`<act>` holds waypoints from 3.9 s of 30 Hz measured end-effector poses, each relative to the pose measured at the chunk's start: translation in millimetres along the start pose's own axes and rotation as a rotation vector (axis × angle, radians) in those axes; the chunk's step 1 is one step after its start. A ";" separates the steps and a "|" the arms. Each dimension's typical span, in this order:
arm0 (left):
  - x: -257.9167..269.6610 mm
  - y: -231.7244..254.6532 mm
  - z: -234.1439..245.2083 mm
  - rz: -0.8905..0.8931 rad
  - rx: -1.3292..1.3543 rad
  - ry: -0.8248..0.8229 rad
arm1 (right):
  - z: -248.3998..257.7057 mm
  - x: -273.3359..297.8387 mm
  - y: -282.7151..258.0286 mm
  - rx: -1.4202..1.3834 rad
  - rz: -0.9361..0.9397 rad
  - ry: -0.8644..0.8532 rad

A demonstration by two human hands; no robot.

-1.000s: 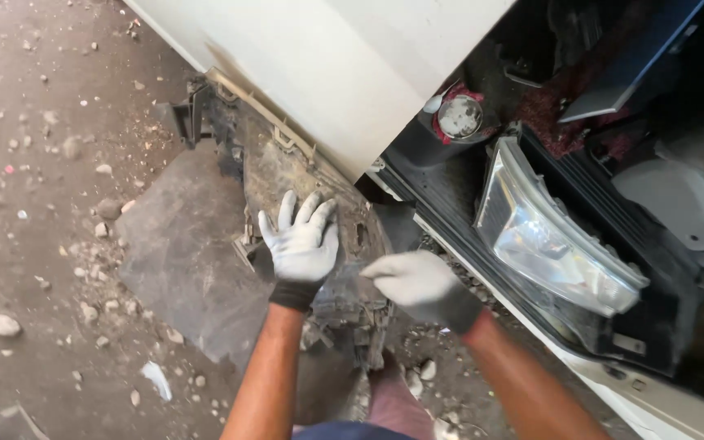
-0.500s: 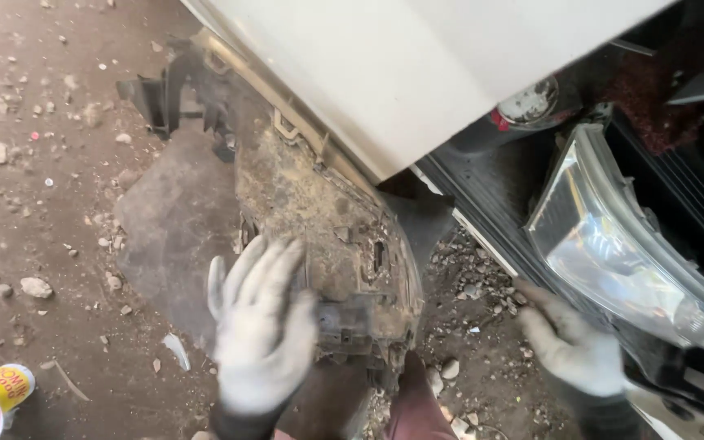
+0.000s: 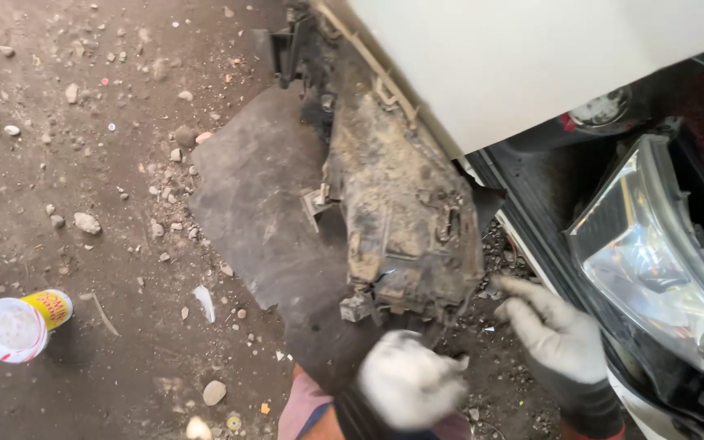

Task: The person works at the front corner of a vehicle, prying and unscrewing a mud-caked plastic bumper/fender panel away from the body next to the headlight. They pull the panel loose, manipulate its clips and fasteners by hand, handle small detached parts, and hold a round cap piece at the end.

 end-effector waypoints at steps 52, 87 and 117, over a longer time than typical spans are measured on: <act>151.3 -163.4 -33.9 0.670 0.660 0.241 | -259.3 66.2 69.0 0.119 -0.239 -0.065; 124.3 131.0 127.9 -0.065 -0.031 0.710 | -96.6 151.9 -147.9 -0.831 0.437 -0.328; 105.4 -14.6 89.1 0.077 0.987 0.625 | -146.2 156.6 -139.2 -1.360 -0.066 -0.711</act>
Point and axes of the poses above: each hand's wrist, its own x-axis away from the middle knuckle, its own z-axis out of the back of the hand, y = z × x, the point moved 4 cm from there along -x, towards the middle knuckle, and after that the axes turned 2 degrees about -z, right-handed, at the moved point
